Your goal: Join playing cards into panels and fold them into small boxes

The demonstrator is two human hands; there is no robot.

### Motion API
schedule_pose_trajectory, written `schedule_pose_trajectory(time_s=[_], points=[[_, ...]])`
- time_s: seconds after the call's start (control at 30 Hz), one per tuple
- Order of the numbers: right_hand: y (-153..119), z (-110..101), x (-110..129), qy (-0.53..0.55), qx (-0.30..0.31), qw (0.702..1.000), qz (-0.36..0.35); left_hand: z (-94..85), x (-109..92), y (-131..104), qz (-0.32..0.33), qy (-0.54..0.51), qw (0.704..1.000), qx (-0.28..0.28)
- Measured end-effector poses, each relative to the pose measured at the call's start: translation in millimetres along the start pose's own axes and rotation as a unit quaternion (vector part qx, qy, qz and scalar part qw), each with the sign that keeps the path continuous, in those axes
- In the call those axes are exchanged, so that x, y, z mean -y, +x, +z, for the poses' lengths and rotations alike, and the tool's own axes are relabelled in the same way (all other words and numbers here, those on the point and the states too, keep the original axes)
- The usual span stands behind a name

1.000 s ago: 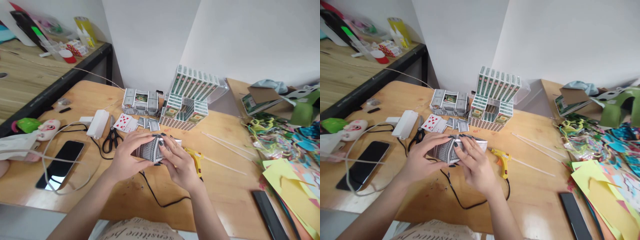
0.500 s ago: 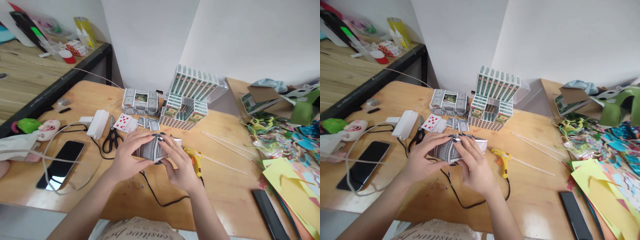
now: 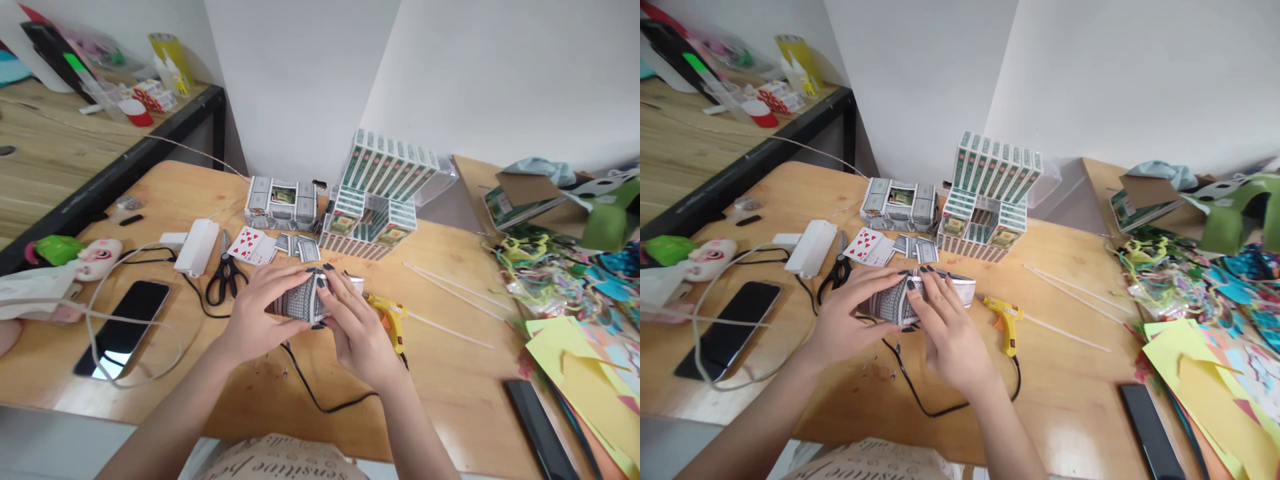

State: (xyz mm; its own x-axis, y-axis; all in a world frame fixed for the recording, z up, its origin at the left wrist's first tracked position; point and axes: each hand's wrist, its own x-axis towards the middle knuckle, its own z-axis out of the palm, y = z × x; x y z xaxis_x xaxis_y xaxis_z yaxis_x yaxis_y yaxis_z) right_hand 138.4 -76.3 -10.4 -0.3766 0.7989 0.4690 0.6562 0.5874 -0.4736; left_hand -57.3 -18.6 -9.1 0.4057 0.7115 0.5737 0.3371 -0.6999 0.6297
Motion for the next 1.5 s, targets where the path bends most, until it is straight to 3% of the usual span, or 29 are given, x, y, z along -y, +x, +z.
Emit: schedule_pose_trajectory(time_s=[0.4, 0.53, 0.63, 0.8, 1.23, 1.5], points=[[-5, 2, 7, 0.004, -0.022, 0.999, 0.028, 0.7, -2, 1, 0.008, -0.009, 1.0, 0.016], [-4, -3, 9, 0.065, -0.055, 0.993, 0.077, -1.4, -3, 0, 0.001, 0.0, 0.999, 0.033], [-1, -9, 9, 0.067, -0.034, 0.992, 0.105, -4.0, -5, 0, -0.012, 0.009, 0.999, 0.053], [3, -13, 9, 0.059, -0.019, 0.995, 0.082, -8.6, -7, 0, -0.023, 0.01, 0.995, 0.092], [2, -11, 10, 0.062, -0.044, 0.994, 0.075, -6.5, -9, -1, -0.029, -0.016, 0.998, 0.049], [1, -11, 5, 0.013, -0.023, 1.0, 0.012, -7.1, -8, -1, -0.054, -0.037, 0.996, 0.057]])
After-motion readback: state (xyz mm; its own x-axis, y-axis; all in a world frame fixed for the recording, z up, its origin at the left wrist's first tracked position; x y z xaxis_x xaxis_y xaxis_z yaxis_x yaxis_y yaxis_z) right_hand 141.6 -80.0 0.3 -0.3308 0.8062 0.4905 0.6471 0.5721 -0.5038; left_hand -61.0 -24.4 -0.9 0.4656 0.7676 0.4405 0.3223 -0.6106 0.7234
